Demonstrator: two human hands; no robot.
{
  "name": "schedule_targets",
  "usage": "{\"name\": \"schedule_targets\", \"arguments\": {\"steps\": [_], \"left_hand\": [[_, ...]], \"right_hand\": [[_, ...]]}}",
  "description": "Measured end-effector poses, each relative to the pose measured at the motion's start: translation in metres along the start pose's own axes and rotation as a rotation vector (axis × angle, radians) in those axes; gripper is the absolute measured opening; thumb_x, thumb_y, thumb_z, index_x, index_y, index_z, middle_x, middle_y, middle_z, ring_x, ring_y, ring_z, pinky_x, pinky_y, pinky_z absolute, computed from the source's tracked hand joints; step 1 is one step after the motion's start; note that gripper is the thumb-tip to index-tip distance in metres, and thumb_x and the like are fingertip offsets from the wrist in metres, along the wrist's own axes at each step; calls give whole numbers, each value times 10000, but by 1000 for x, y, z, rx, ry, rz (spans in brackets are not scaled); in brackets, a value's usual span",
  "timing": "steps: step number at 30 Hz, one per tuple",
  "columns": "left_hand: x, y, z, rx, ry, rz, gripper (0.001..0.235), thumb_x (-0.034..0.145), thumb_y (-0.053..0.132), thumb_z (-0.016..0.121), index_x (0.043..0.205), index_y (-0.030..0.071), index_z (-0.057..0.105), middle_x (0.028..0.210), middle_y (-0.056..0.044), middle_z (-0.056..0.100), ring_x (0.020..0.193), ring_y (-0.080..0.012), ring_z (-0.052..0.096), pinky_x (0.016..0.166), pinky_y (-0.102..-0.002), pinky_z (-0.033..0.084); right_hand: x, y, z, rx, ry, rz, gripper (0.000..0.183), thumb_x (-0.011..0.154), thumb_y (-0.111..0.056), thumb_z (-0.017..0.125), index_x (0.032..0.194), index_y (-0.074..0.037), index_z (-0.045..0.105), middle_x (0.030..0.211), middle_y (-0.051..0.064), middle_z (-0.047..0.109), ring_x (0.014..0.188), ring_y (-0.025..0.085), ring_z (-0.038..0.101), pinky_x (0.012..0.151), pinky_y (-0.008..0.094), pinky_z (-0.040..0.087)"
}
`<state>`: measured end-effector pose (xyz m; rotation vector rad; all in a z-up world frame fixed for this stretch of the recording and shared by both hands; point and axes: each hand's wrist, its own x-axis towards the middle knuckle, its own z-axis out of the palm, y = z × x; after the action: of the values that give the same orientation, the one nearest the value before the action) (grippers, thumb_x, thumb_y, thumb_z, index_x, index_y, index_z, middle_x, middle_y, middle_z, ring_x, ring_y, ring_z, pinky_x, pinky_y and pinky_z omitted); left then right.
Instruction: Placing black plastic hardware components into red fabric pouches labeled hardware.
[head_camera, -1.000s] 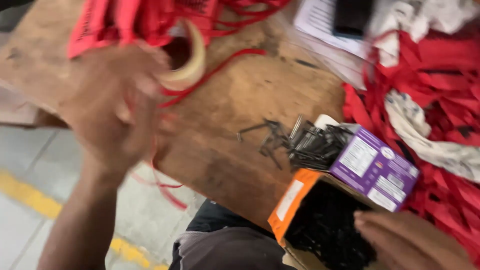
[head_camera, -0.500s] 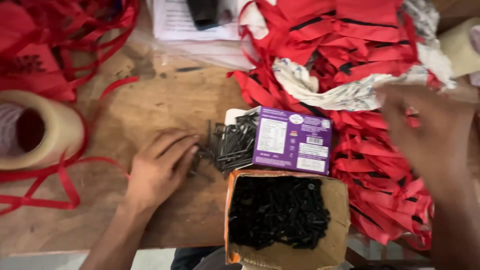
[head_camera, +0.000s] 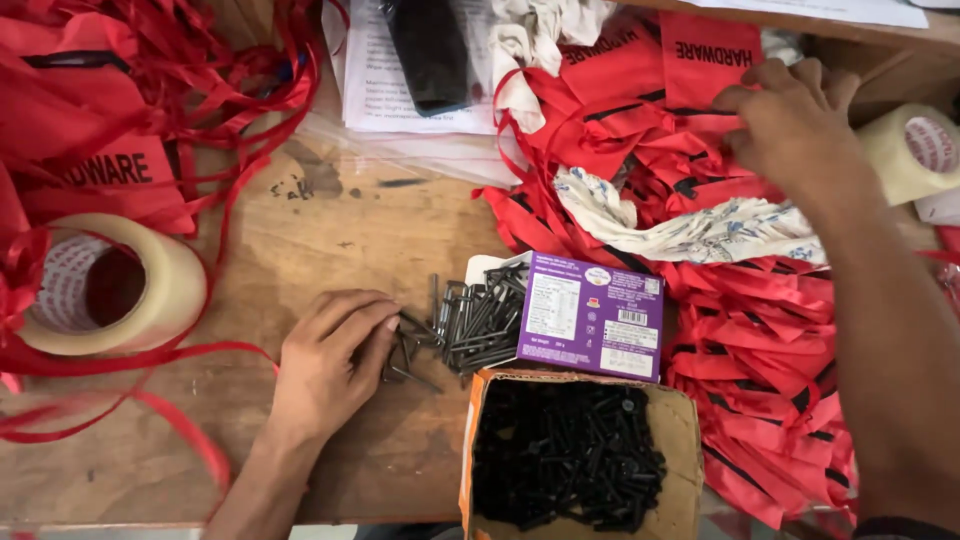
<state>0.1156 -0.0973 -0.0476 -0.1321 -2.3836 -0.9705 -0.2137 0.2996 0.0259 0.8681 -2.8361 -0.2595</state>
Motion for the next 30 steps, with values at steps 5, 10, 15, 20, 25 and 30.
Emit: {"name": "schedule_targets", "arguments": {"steps": [5, 10, 15, 20, 25, 30], "left_hand": [[1, -1, -1, -24, -17, 20, 156, 864, 36, 759, 1015, 60, 730, 1062, -73, 733, 978, -276, 693, 823, -377, 576], [1, 0, -5, -20, 1, 38, 156, 862, 31, 757, 1012, 55, 722, 1055, -76, 727, 978, -280, 693, 829, -384, 573], [3, 0, -7, -20, 34, 33, 171, 859, 19, 755, 1023, 55, 722, 1052, -80, 723, 984, -286, 693, 837, -390, 574], [-5, 5, -21, 27, 172, 27, 206, 878, -9, 756, 1065, 59, 705, 1096, -92, 714, 1011, -291, 693, 862, -389, 581], [-15, 17, -42, 205, 660, 122, 285, 859, -108, 717, 1089, 57, 686, 1117, -119, 698, 951, -273, 635, 818, -383, 531], [-20, 21, -59, 302, 591, 155, 284, 850, -39, 742, 1099, 87, 689, 1103, -93, 674, 981, -304, 612, 843, -423, 525]], "right_hand": [[-9, 19, 1, 56, -21, 4, 570, 763, -132, 766, 1323, -223, 712, 1466, 123, 548, 1378, 438, 403, 1047, 731, 273], [-3, 8, -25, -35, 394, -47, 194, 1008, -74, 664, 1196, -122, 678, 1150, 121, 695, 1111, 358, 605, 1040, 517, 472], [-16, 27, -34, 121, 597, -33, 212, 1027, 6, 539, 1232, -4, 588, 1115, 174, 645, 1025, 339, 605, 932, 437, 507], [9, -94, -88, 500, 467, -315, 196, 1054, -23, 492, 1236, 42, 526, 1204, 184, 636, 1055, 304, 630, 900, 393, 530], [6, -265, -121, 834, 313, -563, 213, 1082, -43, 445, 1240, 97, 468, 1293, 201, 628, 1084, 273, 650, 869, 353, 546], [24, -327, -49, 303, 306, -1085, 312, 860, -80, 665, 1165, -26, 626, 1382, 120, 615, 1327, 325, 525, 1114, 499, 453]]}}
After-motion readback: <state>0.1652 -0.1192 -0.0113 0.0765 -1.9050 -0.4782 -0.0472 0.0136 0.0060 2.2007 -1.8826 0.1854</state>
